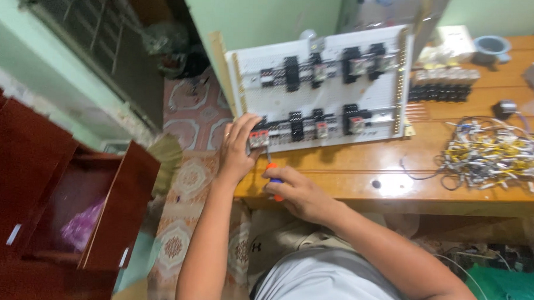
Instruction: Connecting electrical wires to relay terminals on a control panel using a screwdriver.
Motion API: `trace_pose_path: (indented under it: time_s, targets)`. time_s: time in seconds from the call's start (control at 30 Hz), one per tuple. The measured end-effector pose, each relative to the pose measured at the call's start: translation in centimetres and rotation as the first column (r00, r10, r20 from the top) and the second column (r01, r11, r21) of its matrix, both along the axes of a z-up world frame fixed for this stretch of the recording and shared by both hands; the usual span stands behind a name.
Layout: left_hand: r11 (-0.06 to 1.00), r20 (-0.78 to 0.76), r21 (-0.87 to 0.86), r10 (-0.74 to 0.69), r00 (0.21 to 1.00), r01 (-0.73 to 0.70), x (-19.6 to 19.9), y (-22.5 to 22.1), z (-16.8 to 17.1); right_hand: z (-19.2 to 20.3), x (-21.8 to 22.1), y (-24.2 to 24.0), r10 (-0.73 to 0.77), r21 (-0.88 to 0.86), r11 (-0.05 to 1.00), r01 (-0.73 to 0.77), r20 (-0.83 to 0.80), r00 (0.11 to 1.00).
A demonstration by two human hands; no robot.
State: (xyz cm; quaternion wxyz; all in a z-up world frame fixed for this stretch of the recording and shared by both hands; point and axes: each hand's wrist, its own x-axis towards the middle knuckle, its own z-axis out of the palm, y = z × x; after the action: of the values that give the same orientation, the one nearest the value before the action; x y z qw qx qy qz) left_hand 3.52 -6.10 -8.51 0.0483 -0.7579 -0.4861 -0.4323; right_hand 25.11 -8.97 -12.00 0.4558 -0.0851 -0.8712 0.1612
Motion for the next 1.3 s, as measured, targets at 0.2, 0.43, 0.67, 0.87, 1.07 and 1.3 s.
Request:
trace_pose_path:
  time_s: [0.2,0.43,0.67,0.87,1.07,1.3]
  targets:
    - [0.998,-0.005,-0.046,0.043,0.999,-0.043,0.4,0.0,-0.2,0.2,0.0,0.1,0.019,0.009,1.0,-0.02,0.04,0.999]
    - [0.991,-0.022,-0.117,0.062,0.998,-0.065,0.2,-0.2,0.1,-1.0,-0.5,-0.7,-0.043,0.09,0.995,0.039,0.047,0.998]
    - [0.982,-0.037,-0.167,0.082,0.996,-0.087,0.4,-0.4,0.5,0.7,-0.9,-1.0,-0.137,-0.026,0.99,0.136,-0.087,0.987]
    - [0.995,-0.057,-0.076,0.055,0.997,-0.059,-0.4,0.3,-0.8,3.7,-1.1,-1.0,-0.144,-0.043,0.989,0.141,-0.068,0.987]
    - [0.997,-0.05,-0.067,0.045,0.998,-0.049,-0.9,0.7,-1.7,5.0,-1.5,-0.6,-0.154,-0.063,0.986,0.152,-0.029,0.988]
    - [0.989,-0.079,-0.109,0.095,0.992,-0.104,-1.3,1.2,-2.5,6.9,-2.2,0.7,-0.157,-0.151,0.977,0.15,-0.036,0.987]
